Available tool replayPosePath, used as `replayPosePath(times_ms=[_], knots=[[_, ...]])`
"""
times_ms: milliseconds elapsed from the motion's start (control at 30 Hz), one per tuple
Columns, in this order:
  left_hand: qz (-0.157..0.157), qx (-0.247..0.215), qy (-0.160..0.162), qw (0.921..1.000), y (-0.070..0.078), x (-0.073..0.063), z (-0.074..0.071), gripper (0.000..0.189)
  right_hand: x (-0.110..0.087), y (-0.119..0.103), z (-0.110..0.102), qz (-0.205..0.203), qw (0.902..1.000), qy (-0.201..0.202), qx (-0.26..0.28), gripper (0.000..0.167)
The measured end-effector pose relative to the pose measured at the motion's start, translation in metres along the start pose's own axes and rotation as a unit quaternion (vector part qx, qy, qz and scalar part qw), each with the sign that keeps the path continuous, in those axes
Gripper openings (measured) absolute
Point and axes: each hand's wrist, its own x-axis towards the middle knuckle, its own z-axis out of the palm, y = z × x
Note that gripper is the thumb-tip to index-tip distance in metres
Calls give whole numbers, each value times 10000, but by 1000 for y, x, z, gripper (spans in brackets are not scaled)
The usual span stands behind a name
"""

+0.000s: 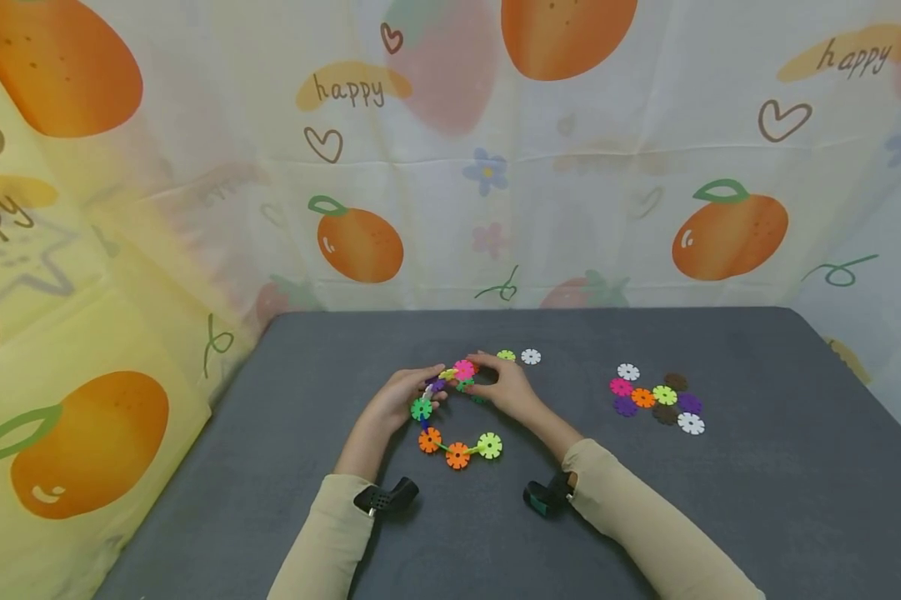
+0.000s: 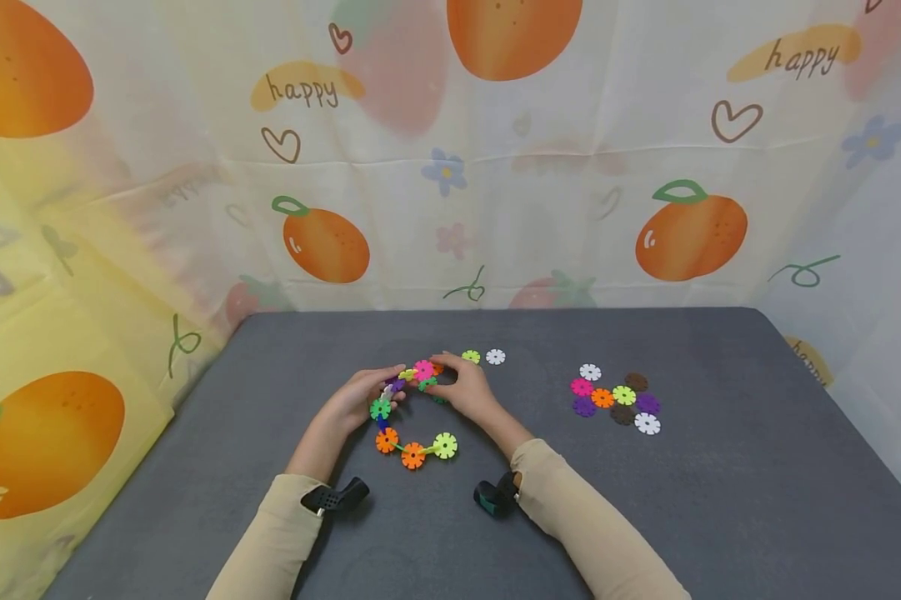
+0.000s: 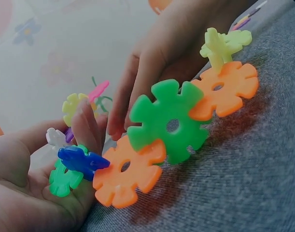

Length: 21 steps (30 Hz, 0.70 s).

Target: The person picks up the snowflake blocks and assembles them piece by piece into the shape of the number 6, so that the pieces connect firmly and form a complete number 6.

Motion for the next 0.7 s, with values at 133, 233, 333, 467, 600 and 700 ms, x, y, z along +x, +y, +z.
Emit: replayPosePath(times_ms=[133, 233, 333, 467, 600, 700], knots=[[-39, -46, 7, 10000, 0, 0, -1, 41, 1, 3, 0, -344, 9991, 33, -252, 48], [-94, -76, 58, 9999, 0, 0, -1, 43, -1, 5, -1, -534, 9979, 29, -364, 38], [-168, -137, 125, 9997, 1, -1, 0, 43, -7, 7, -6, -657, 9966, -27, -500, 31], [-218, -219, 152, 9994, 1, -1, 0, 44, -17, 10, -15, -656, 9960, -22, -604, 25], [-200, -252, 128, 9994, 1, 0, 0, 43, -26, 10, -21, -472, 9971, 382, -450, 24], [-160, -273, 131, 9994, 1, 0, 0, 41, -28, 6, -20, -248, 9969, 739, -91, 29]])
